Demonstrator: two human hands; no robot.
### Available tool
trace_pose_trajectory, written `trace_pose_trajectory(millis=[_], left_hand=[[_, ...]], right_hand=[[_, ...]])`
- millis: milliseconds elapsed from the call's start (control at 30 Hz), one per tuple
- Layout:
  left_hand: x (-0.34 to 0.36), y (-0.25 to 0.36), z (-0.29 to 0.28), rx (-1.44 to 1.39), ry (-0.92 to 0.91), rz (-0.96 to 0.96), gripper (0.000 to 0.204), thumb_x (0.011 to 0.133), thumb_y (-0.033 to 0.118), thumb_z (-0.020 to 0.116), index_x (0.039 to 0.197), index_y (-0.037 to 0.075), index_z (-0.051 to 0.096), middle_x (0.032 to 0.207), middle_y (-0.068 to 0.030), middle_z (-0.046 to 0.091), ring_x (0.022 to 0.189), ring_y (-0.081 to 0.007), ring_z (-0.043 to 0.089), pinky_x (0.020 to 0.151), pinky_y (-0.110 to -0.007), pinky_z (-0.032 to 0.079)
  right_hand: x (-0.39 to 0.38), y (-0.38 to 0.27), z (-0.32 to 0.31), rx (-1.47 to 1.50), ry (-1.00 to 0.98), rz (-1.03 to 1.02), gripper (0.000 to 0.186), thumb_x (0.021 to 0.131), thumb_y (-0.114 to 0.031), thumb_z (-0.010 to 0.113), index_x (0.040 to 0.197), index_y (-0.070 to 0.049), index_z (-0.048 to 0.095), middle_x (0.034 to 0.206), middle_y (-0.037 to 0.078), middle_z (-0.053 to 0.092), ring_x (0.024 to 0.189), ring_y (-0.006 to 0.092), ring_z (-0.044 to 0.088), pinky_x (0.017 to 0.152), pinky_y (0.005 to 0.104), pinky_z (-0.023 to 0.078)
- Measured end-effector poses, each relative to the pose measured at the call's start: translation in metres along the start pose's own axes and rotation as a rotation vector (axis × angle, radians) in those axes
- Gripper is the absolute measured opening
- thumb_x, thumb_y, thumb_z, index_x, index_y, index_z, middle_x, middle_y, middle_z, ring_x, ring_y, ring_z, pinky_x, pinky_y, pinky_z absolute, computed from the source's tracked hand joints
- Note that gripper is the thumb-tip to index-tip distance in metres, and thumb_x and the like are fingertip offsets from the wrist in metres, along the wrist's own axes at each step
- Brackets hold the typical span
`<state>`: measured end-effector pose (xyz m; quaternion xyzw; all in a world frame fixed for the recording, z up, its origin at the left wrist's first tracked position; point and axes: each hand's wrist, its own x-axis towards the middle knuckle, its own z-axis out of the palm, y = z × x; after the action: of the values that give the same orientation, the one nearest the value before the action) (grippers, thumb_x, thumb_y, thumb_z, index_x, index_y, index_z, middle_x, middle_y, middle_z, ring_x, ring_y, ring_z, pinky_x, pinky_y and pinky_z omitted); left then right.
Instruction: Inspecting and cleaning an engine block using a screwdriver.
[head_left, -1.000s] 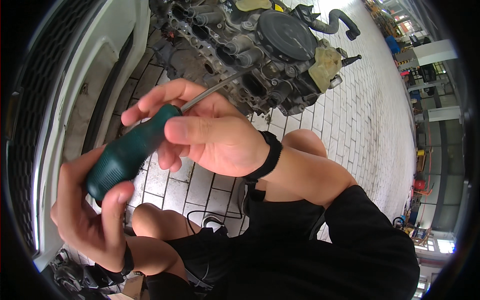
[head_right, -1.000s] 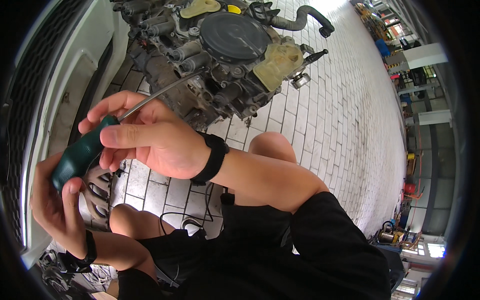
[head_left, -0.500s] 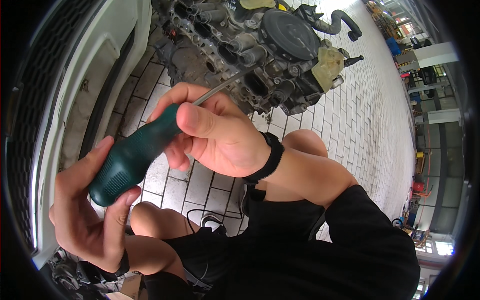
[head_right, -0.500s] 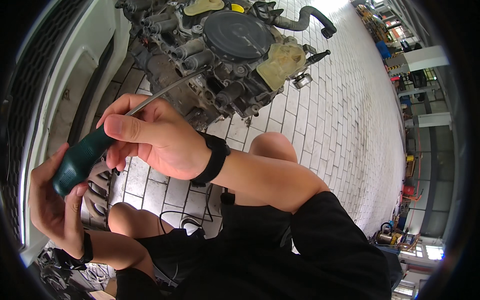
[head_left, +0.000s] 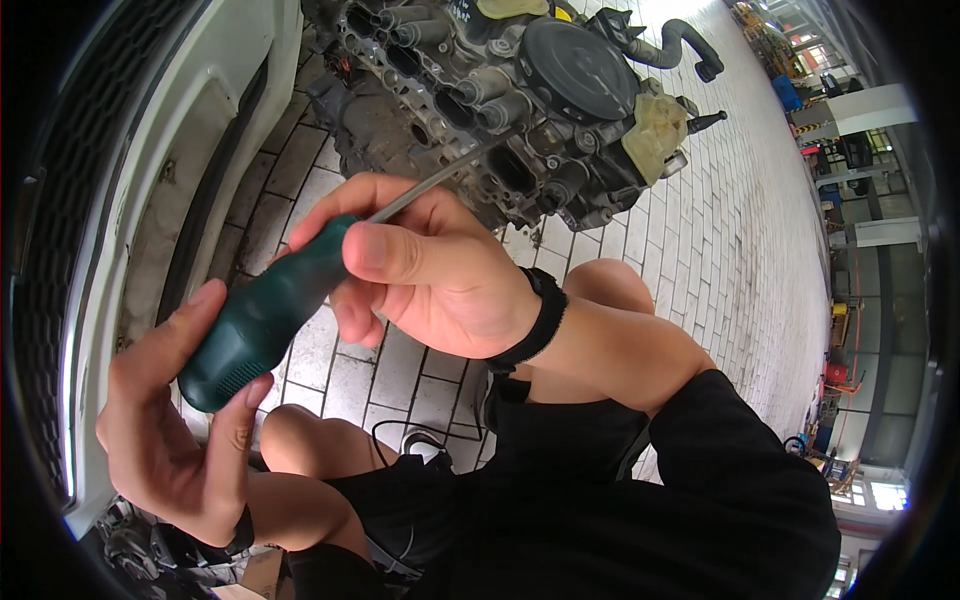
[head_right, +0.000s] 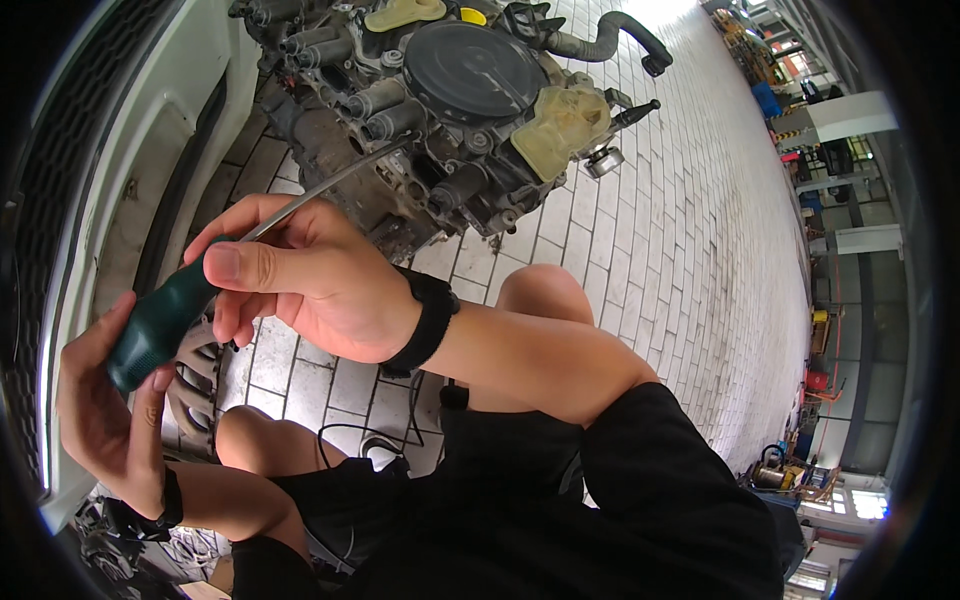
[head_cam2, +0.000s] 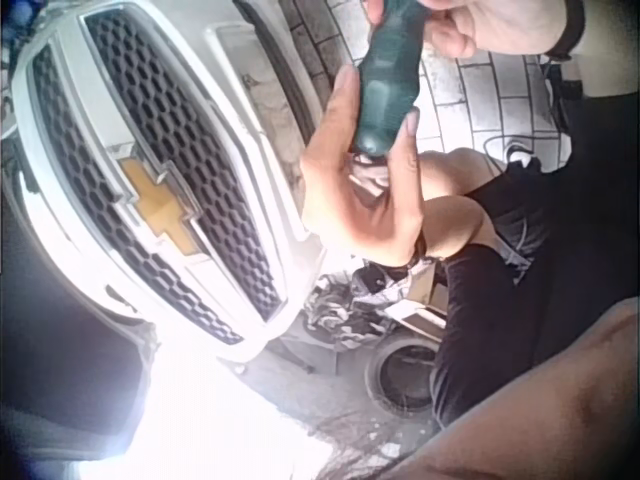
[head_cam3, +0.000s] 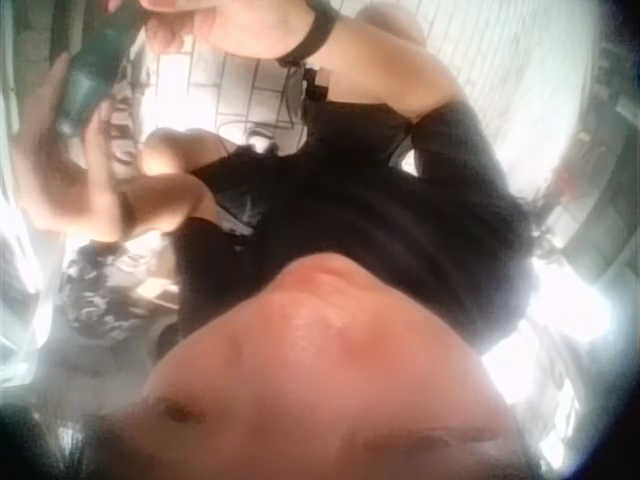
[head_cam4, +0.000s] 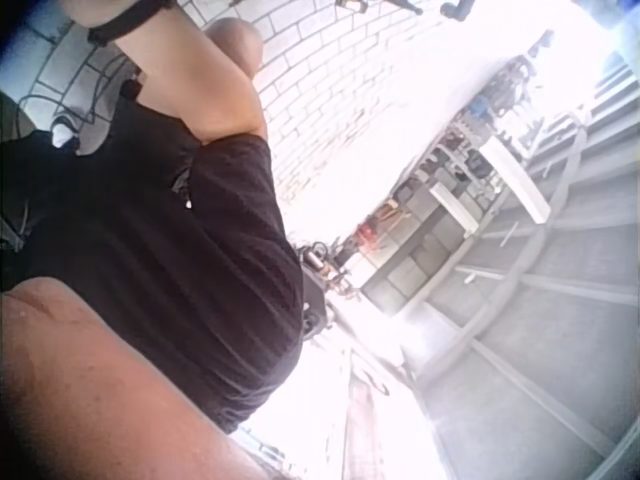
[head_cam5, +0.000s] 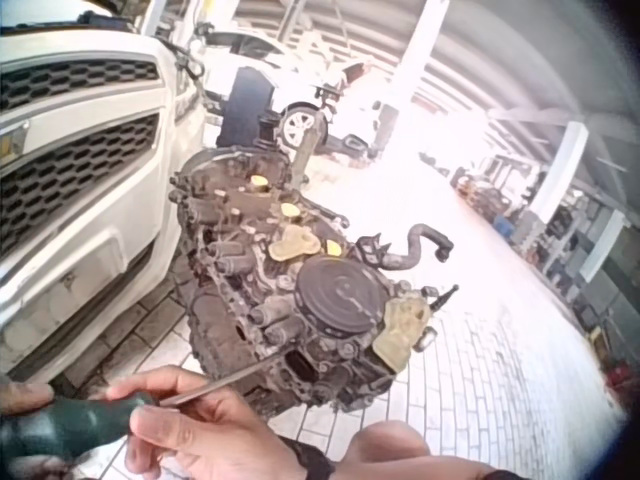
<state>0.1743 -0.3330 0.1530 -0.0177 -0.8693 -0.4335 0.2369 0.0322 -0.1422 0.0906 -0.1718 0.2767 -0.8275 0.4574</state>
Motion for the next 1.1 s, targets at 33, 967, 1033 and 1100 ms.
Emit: trace_pose_trajectory(millis=[33,967,1033,1100], left_hand=[[0.002,0.001,-0.001,-0.037,-0.067,-0.029,0.055,0.081,-0.004,0.08,0.129,-0.014,0.057,0.116,-0.0236,0.071,0.097,-0.0292,0.073,0.09,-0.035,0.056],[0.006,0.001,0.005,0.06,-0.055,-0.104,0.046,0.089,0.019,0.076,0.122,-0.01,0.061,0.104,-0.0148,0.069,0.079,-0.0168,0.061,0.072,-0.029,0.048],[0.008,0.003,0.007,-0.026,0.032,-0.014,0.045,0.095,0.021,0.071,0.125,-0.011,0.059,0.109,-0.0148,0.065,0.087,-0.0152,0.06,0.077,-0.027,0.046],[0.004,-0.002,0.0,0.083,-0.082,-0.045,0.055,0.091,0.018,0.076,0.133,-0.01,0.054,0.126,-0.0181,0.06,0.103,-0.0174,0.059,0.088,-0.029,0.047]], right_hand=[[0.0,0.001,-0.002,-0.029,-0.006,-0.012,0.039,0.101,-0.023,0.068,0.128,0.004,0.058,0.116,0.022,0.069,0.074,0.0181,0.072,0.063,0.0299,0.056],[0.0,-0.005,0.008,-0.134,0.011,-0.031,0.037,0.099,-0.007,0.064,0.133,0.003,0.054,0.117,0.018,0.068,0.085,0.0194,0.073,0.074,0.0304,0.06],[-0.001,-0.007,0.008,-0.171,0.005,-0.005,0.037,0.099,-0.006,0.065,0.133,0.004,0.054,0.117,0.018,0.068,0.088,0.0203,0.073,0.075,0.0305,0.061],[0.0,-0.005,0.007,-0.123,0.016,-0.009,0.038,0.098,-0.006,0.065,0.133,0.005,0.054,0.116,0.018,0.068,0.088,0.0205,0.073,0.075,0.0303,0.061]])
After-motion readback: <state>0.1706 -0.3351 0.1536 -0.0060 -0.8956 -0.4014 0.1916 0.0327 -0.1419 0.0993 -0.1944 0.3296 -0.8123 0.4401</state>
